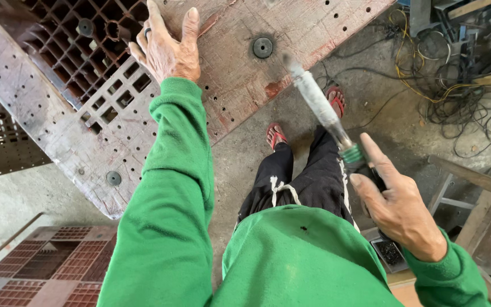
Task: The person uses a soldering iron to scrape and clean a large plastic mold with a grid pattern. They move the hot tip along the surface and into the grid openings to remove residue, occasionally pausing to wipe the surface with their hand.
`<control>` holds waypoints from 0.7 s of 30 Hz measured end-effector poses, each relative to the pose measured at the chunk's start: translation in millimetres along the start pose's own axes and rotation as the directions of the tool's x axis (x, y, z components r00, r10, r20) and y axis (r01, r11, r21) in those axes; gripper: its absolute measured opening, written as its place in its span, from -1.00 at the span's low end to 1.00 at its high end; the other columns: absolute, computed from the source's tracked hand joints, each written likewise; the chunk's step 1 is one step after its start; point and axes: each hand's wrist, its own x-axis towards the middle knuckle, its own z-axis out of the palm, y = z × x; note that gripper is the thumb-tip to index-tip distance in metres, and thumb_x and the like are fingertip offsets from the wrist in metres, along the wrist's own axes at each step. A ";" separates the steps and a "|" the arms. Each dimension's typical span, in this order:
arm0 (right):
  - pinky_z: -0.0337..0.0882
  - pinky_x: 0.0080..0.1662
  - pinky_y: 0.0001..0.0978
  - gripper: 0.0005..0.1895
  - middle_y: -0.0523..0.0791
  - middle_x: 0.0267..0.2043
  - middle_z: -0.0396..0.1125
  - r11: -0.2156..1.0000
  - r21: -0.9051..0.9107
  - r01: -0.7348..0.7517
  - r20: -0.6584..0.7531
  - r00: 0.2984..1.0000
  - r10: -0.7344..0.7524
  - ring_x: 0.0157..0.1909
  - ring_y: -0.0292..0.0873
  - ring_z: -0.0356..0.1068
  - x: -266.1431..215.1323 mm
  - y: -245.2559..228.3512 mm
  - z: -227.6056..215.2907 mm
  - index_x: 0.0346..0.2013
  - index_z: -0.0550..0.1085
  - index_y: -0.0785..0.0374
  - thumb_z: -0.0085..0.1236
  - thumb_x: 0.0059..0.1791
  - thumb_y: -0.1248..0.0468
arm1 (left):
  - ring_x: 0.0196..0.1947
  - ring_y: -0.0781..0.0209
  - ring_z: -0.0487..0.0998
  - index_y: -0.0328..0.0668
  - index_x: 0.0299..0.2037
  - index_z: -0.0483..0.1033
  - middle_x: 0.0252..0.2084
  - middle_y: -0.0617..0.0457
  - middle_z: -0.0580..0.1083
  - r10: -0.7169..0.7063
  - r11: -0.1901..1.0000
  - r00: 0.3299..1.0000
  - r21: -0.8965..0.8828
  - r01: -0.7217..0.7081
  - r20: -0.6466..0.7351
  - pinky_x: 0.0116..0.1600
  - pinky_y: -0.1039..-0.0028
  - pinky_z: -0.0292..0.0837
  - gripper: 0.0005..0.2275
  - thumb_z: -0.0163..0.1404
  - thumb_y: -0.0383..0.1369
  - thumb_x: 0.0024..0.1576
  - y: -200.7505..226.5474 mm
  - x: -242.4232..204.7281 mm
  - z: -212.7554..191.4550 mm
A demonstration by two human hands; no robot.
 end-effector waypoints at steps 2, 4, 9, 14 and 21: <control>0.37 -0.20 -0.45 -0.29 -0.07 -0.10 0.38 0.942 0.148 0.303 -0.106 0.951 -0.289 -0.21 -0.30 0.31 -5.1 11.4 4.9 0.42 0.21 0.35 0.19 0.02 0.21 | 0.46 -0.17 0.13 -0.20 0.49 0.04 0.38 -0.23 0.32 0.023 0.999 0.999 -0.024 -0.022 0.046 0.52 -0.07 -0.46 -0.08 -0.12 0.38 0.14 -5.9 2.6 -1.6; 0.30 -0.43 -0.45 -0.35 -0.11 -0.34 0.34 0.936 0.351 0.017 -0.031 0.999 -0.007 -0.48 -0.31 0.27 -12.7 20.4 12.4 0.30 0.33 0.35 0.25 -0.06 0.21 | 0.50 -0.16 0.09 -0.22 0.49 0.05 0.42 -0.22 0.29 0.041 0.993 0.996 -0.112 -0.031 0.085 0.52 -0.07 -0.50 -0.09 -0.12 0.37 0.15 -11.7 5.5 -4.3; 0.23 -0.58 -0.45 -0.45 -0.12 -0.51 0.31 0.792 0.573 -0.208 0.126 0.978 0.166 -0.67 -0.29 0.25 -32.8 32.1 21.3 0.13 0.38 0.39 0.28 -0.10 0.23 | 0.52 -0.12 0.08 -0.23 0.50 0.05 0.44 -0.22 0.26 0.093 0.982 0.988 -0.176 -0.070 0.122 0.53 -0.07 -0.55 -0.08 -0.08 0.37 0.15 -20.3 8.7 -8.6; 0.26 -0.59 -0.45 -0.44 -0.13 -0.35 0.34 0.751 0.638 -0.169 0.110 0.986 0.129 -0.62 -0.29 0.29 -44.4 38.4 16.6 0.15 0.36 0.39 0.26 -0.10 0.24 | 0.50 -0.10 0.10 -0.22 0.49 0.09 0.41 -0.25 0.26 0.094 0.991 0.990 -0.107 -0.083 0.107 0.55 -0.07 -0.49 -0.11 0.06 0.28 0.15 -19.2 0.6 -10.0; 0.23 -0.58 -0.47 -0.44 -0.10 -0.35 0.33 0.713 0.692 -0.112 0.070 0.994 0.088 -0.63 -0.27 0.27 -28.7 52.7 -36.7 0.20 0.34 0.38 0.21 -0.07 0.29 | 0.55 -0.19 0.00 -0.31 0.41 0.27 0.53 -0.19 0.14 0.176 0.979 0.984 -0.112 -0.173 0.019 0.56 0.03 -0.30 -0.31 0.17 -0.06 0.16 -6.5 -28.1 -22.7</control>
